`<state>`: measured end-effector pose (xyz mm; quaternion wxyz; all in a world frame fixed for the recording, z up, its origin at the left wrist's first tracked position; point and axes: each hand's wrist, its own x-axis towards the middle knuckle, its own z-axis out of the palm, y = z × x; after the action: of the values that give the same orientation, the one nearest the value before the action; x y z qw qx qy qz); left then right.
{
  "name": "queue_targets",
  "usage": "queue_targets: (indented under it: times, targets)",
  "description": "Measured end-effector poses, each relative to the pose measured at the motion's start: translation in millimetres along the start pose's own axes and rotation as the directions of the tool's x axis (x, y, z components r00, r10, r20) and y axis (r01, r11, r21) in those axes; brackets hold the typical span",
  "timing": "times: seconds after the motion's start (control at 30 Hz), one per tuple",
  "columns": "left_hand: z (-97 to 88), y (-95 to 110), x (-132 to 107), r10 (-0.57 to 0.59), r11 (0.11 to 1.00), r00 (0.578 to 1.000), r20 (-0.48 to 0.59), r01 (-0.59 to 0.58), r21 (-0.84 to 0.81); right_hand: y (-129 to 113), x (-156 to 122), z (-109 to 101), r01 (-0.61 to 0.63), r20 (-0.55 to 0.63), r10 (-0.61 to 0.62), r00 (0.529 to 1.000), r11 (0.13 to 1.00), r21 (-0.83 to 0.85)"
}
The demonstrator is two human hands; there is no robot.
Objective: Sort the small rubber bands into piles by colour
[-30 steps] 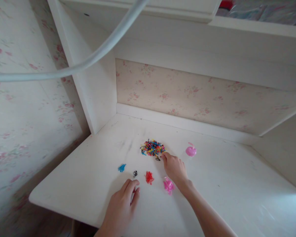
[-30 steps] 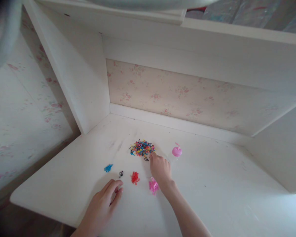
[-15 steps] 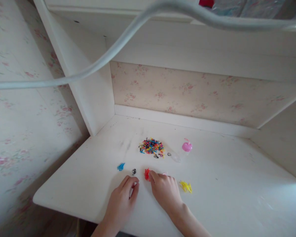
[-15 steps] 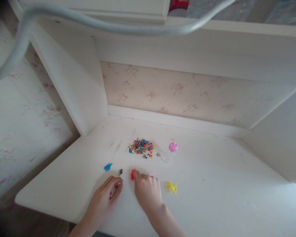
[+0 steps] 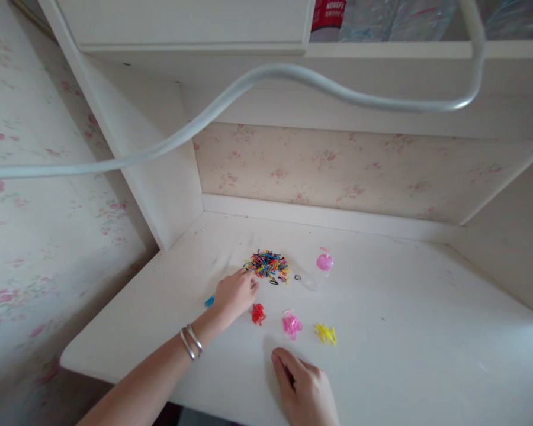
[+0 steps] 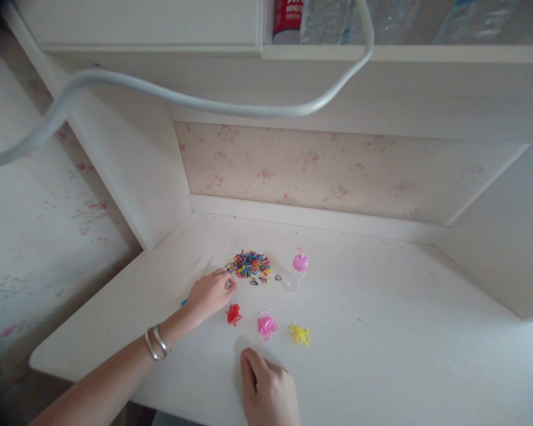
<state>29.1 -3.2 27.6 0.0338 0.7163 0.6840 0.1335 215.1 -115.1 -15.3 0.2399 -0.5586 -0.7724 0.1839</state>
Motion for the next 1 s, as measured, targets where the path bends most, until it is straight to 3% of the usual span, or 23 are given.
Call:
queue_targets:
  times: [0.23,0.43,0.63,0.8,1.0]
  targets:
    - [14.6,10.8,30.3,-0.047,0.995,0.996,0.072,0.04,0.088,5.8,-0.4,5.8,0.047,-0.044,-0.044,0.998,0.995,0.082]
    - [19.0,8.6,28.3,-0.056,0.993,0.995,0.077,0.048,0.106,6.6,-0.5,4.9,0.057,-0.034,-0.054,0.998,0.991,0.12]
    - [9.9,4.3,22.0,-0.065,0.992,0.997,0.036,0.061,0.108,13.4,0.5,14.8,0.102,-0.081,-0.093,0.992,0.988,0.116]
    - [-5.6,3.0,2.5,-0.08,0.997,0.997,-0.017,0.081,0.011,19.2,1.8,22.3,0.145,-0.098,-0.136,0.986,0.985,0.092]
    - [-6.6,12.6,-45.9,-0.046,0.982,0.998,0.039,0.052,-0.18,21.5,1.9,25.0,0.148,-0.073,-0.142,0.987,0.986,0.077]
